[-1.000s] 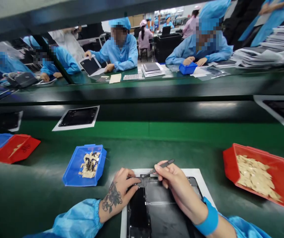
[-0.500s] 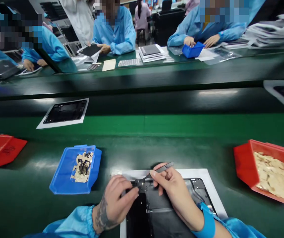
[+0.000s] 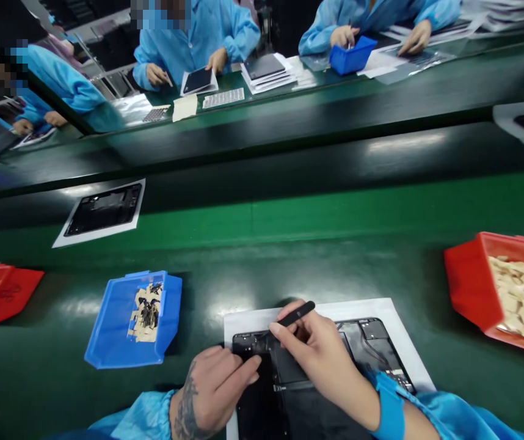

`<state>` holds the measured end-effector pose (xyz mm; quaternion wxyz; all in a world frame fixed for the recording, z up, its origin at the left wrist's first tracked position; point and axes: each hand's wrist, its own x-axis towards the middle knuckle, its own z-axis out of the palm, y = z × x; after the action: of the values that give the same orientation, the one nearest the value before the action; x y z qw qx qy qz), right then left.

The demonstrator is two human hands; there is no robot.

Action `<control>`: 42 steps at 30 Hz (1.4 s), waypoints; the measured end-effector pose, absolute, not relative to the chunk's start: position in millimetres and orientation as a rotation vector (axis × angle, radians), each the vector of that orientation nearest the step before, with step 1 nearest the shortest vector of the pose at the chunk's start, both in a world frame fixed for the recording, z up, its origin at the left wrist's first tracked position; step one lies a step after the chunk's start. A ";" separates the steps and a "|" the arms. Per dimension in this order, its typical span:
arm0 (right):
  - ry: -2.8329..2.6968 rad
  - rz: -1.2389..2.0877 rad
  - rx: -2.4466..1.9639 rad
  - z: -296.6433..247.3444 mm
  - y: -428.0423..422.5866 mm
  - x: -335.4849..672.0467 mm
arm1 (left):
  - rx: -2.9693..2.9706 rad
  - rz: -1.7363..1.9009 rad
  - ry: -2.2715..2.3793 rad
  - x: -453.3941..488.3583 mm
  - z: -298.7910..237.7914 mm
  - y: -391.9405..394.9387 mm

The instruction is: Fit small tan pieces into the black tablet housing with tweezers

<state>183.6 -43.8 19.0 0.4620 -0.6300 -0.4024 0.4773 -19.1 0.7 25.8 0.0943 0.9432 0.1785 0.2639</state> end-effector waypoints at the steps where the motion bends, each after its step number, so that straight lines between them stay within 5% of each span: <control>1: -1.021 1.152 -1.550 17.5 -44.7 183.9 | 2.803 0.757 0.522 -18.7 26.7 0.4; 42: -1.212 0.990 -1.624 16.7 -49.5 185.3 | 2.523 0.618 0.657 -19.7 25.7 -1.3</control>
<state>185.3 -49.5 16.7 0.4287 -0.6506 -0.4853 0.3967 -19.7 -1.3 25.7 0.2291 0.9166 0.2386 0.2247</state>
